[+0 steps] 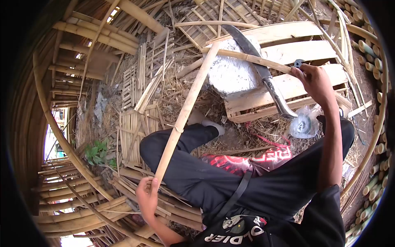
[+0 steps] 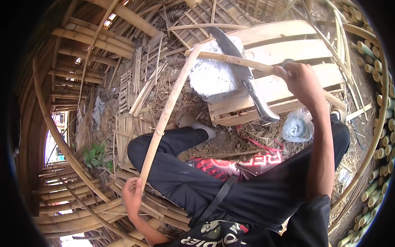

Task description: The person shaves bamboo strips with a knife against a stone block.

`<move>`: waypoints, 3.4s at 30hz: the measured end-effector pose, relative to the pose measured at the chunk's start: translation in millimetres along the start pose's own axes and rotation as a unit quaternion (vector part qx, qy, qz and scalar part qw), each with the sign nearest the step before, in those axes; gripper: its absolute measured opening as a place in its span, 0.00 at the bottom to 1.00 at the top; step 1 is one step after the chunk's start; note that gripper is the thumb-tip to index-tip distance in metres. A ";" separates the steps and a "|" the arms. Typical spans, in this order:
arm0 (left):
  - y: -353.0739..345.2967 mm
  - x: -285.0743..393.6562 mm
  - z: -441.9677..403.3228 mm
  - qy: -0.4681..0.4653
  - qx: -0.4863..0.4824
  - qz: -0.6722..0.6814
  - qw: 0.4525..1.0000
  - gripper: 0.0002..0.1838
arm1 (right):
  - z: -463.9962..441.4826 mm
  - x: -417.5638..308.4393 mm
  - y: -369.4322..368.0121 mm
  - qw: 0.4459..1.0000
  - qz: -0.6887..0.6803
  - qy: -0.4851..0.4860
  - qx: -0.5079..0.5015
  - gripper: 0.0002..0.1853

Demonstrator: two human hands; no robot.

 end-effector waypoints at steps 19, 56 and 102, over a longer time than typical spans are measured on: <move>-163.3 249.6 -110.8 -0.196 -0.066 -0.231 0.951 0.38 | 9.5 4.1 0.8 0.999 -0.015 0.009 0.034 0.22; -162.0 125.7 -94.6 -0.076 -0.241 0.076 0.965 0.24 | 57.0 -18.0 46.9 0.993 -0.029 -0.046 0.108 0.13; -268.2 235.2 -141.5 -0.392 -0.077 -0.129 0.908 0.31 | 60.3 -13.7 41.4 0.990 -0.040 -0.123 -0.058 0.17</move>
Point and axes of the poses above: each hand's wrist, its own z-axis away from the middle knuckle, its own y-axis out of the back of the hand, x = y × z, the point moved 5 cm from there along -z, towards the middle knuckle
